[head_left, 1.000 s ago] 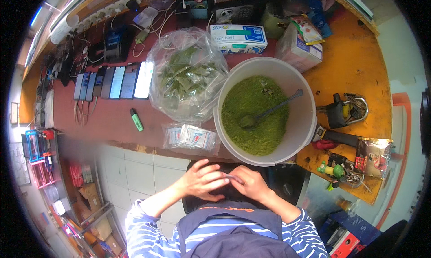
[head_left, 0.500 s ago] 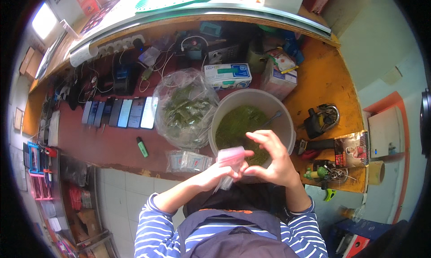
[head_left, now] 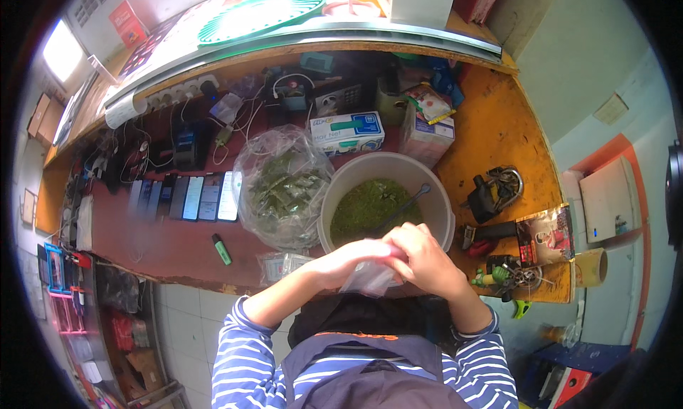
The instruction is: The person scoops green dried vegetable flakes from a large white bucket into small clear plastic bags using a metal spoon. After filling each bag, the person seals it and places it on the counter. The process is repeated continuously throughout the clip.
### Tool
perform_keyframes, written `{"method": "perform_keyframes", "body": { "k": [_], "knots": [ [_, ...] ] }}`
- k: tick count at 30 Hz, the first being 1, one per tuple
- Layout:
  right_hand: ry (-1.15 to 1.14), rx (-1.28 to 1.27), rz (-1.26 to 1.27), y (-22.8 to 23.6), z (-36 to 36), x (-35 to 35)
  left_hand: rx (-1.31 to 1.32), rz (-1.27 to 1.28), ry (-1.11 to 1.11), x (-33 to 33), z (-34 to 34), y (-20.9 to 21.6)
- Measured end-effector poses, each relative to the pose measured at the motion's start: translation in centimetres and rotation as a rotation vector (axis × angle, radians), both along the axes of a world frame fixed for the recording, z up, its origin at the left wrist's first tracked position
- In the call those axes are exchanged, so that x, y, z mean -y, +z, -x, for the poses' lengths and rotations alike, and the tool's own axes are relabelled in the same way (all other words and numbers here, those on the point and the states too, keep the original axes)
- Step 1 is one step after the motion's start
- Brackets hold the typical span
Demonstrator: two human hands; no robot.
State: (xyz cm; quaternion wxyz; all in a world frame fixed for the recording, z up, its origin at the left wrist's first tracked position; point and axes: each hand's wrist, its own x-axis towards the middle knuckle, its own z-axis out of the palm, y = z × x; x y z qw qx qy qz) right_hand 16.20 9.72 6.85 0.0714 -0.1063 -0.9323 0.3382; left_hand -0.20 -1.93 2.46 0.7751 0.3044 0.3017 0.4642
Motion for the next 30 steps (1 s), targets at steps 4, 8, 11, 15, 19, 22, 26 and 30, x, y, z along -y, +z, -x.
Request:
{"method": "perform_keyframes", "body": {
  "k": [4, 8, 11, 15, 19, 22, 26, 30],
  "knots": [
    [-0.163, -0.126, -0.385, -1.2, 0.7, 1.5, 0.008, 0.226, 0.311, -0.3, -1.2, 0.6],
    [-0.138, -0.146, -0.355, -0.7, 0.9, 0.6, -0.152, 0.108, 0.319, -0.5, -1.2, -0.7],
    [-0.137, -0.060, -0.242, -0.9, 0.7, -0.2, -0.305, -0.016, 0.299, -0.8, -0.7, -0.8],
    [-0.084, -0.318, -0.085, -2.0, 0.6, -1.2, -0.399, -0.027, 0.304, -0.9, -0.8, -0.5],
    [-0.279, -0.403, -0.093, -1.9, 1.0, -1.3, -0.383, -0.175, 0.539, -0.9, -0.9, -0.9],
    [-0.565, -0.490, -0.048, -1.6, 0.4, -2.1, -0.822, -0.334, 0.878, 0.0, 1.0, 0.2],
    [-0.469, -0.444, 0.267, -2.5, 0.8, -0.5, -1.258, -0.499, 0.814, -0.1, 0.2, 1.1],
    [-0.417, -0.363, 0.616, -4.8, 1.2, 0.3, -1.272, -0.536, 0.708, -0.5, -0.4, 0.2]
  ]
}}
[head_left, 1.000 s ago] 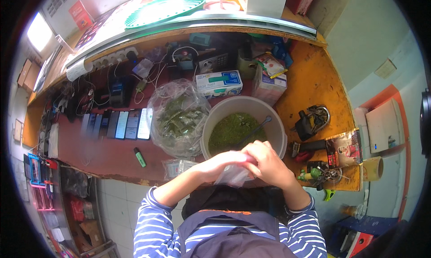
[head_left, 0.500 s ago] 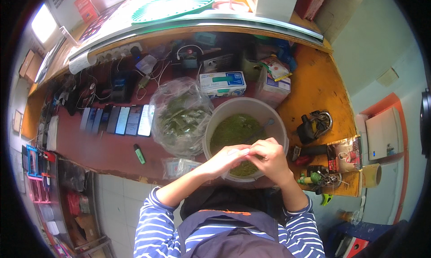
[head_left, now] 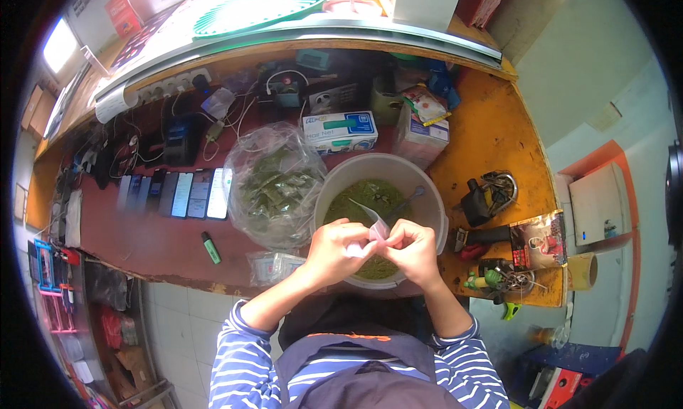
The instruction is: The person scoops green dried vegetable flakes from a large white bucket into small clear plastic bags using a metal spoon. After filling each bag, the person seals it and places it on the counter. The process is repeated continuously throughout the clip.
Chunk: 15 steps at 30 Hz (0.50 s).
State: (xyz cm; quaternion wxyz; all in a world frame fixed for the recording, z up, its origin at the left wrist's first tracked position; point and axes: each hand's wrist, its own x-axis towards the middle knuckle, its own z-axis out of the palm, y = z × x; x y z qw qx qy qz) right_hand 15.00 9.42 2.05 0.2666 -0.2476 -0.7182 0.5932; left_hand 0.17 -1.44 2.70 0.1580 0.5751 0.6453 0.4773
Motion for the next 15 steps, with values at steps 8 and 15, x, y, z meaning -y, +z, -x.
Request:
{"method": "perform_keyframes", "body": {
  "k": [8, 15],
  "knots": [
    [0.324, 0.122, 0.420, 0.1, -0.4, 0.1, -0.103, 0.019, -0.011, -0.2, -0.3, -0.6],
    [-0.041, 0.209, -0.702, 0.4, -0.3, -0.5, -0.313, 0.017, 0.126, 0.2, 0.1, -0.8]
  ]
}}
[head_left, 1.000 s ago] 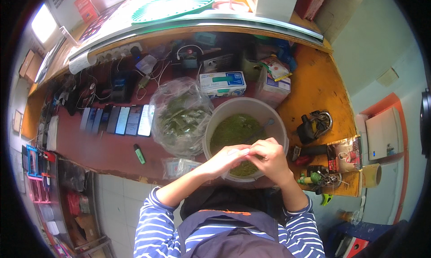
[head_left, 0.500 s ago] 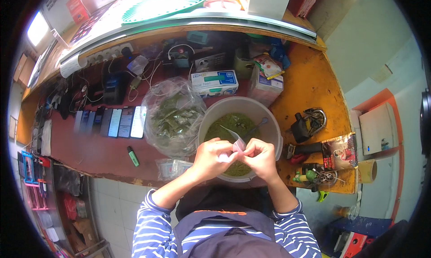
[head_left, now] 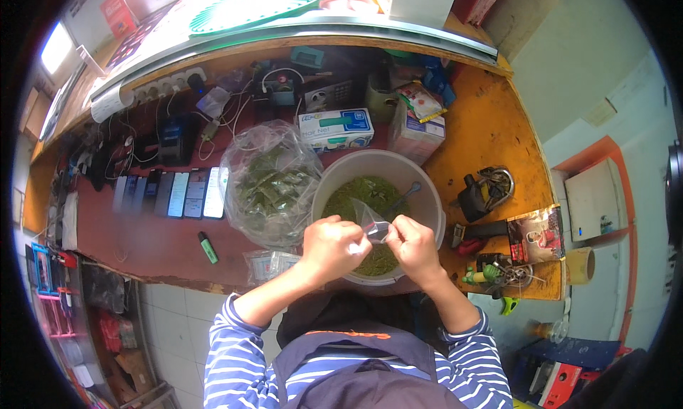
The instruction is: The person scoops green dried vegetable flakes from a large white bucket into small clear plastic bags using a metal spoon. After filling each bag, the person seals it and places it on the counter. The process is repeated continuously throughout the clip.
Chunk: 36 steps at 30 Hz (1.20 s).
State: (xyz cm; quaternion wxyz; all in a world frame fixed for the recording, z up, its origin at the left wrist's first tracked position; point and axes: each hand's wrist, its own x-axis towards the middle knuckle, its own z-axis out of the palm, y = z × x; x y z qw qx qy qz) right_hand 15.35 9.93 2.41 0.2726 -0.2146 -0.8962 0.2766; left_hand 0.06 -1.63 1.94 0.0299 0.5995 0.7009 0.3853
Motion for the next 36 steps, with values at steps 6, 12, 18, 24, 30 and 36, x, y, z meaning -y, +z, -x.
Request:
{"method": "perform_keyframes", "body": {
  "k": [6, 12, 18, 24, 30, 36],
  "knots": [
    [0.118, 0.081, 0.919, 3.3, -1.1, -1.3, 0.057, 0.238, -0.209, -0.3, 3.2, 1.2],
    [0.126, 0.196, 0.490, 4.0, -0.8, -1.1, -0.085, 0.014, -0.175, -1.2, 2.0, 1.3],
    [0.045, -0.062, 0.072, 1.8, 1.9, -3.0, -0.180, -0.165, 0.000, -0.4, 2.5, 0.7],
    [0.440, 0.703, -0.292, -6.2, 2.6, -6.7, 0.099, -0.256, 0.112, 1.8, 5.2, 2.1],
    [0.282, 0.712, -0.085, -0.3, 2.9, -5.1, 0.164, -0.342, 0.168, 4.4, 8.0, 3.5],
    [-0.069, 0.767, -0.460, -5.9, 7.5, -6.3, 0.291, -0.373, 0.097, 5.1, 8.9, 2.1]
  ]
}}
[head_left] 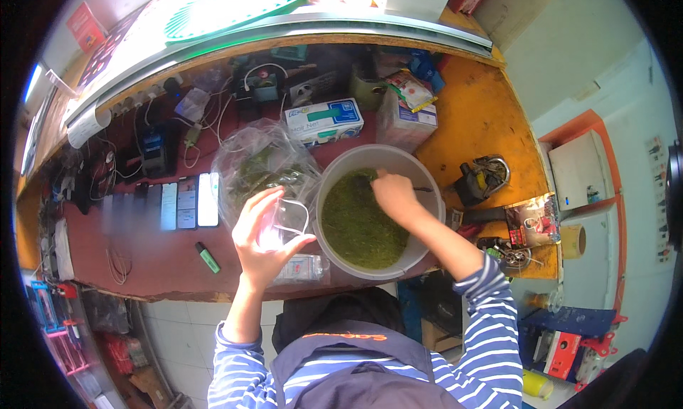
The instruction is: The person scoops green dried vegetable flakes from a large white bucket into small clear plastic bags using a metal spoon. After filling each bag, the person seals it and places it on the counter. The process is repeated continuously throughout the clip.
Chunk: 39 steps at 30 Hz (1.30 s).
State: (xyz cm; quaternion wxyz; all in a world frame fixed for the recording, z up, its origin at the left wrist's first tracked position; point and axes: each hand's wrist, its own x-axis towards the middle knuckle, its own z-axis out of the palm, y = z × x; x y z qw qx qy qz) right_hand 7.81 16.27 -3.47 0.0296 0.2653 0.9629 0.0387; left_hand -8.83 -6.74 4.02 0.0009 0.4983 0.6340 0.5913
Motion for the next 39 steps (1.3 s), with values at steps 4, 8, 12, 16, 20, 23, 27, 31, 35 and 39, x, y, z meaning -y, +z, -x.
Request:
{"method": "perform_keyframes", "body": {
  "k": [4, 8, 12, 16, 20, 23, 27, 31, 35, 39],
  "knots": [
    [0.120, -0.005, -0.126, -2.8, 2.2, 2.3, 0.128, 0.058, -0.016, 1.5, -0.3, -1.0],
    [0.062, -0.132, 0.409, -3.7, 0.1, 3.0, 0.181, 0.035, 0.011, 1.4, -1.4, -1.0],
    [0.166, -0.091, 0.720, -1.5, -0.4, 4.9, 0.181, 0.001, 0.016, 1.8, -2.0, -0.6],
    [0.279, 0.039, 0.820, 1.6, -2.4, 2.5, 0.122, 0.035, 0.057, 3.2, -1.8, -1.5],
    [-0.011, 0.021, 0.381, 0.3, -3.5, 0.9, 0.178, 0.004, -0.002, 2.9, -3.1, -1.8],
    [0.004, 0.077, 0.354, -0.4, -3.8, 2.3, 0.114, -0.011, -0.034, 2.7, -3.7, -1.6],
    [0.119, 0.171, 0.604, 3.0, -5.0, 1.4, 0.080, 0.012, -0.027, 2.8, -3.5, -0.9],
    [-0.067, 0.197, 0.313, 4.6, -4.0, 0.4, 0.091, -0.004, -0.046, 2.1, -3.6, -1.0],
    [-0.061, 0.192, -0.082, -0.6, -3.6, 0.8, 0.080, 0.010, -0.065, 1.0, -3.8, -0.7],
    [-0.037, 0.361, 0.222, 0.6, -4.7, 0.8, 0.067, 0.001, -0.056, 1.0, -3.0, -1.1]
  ]
}}
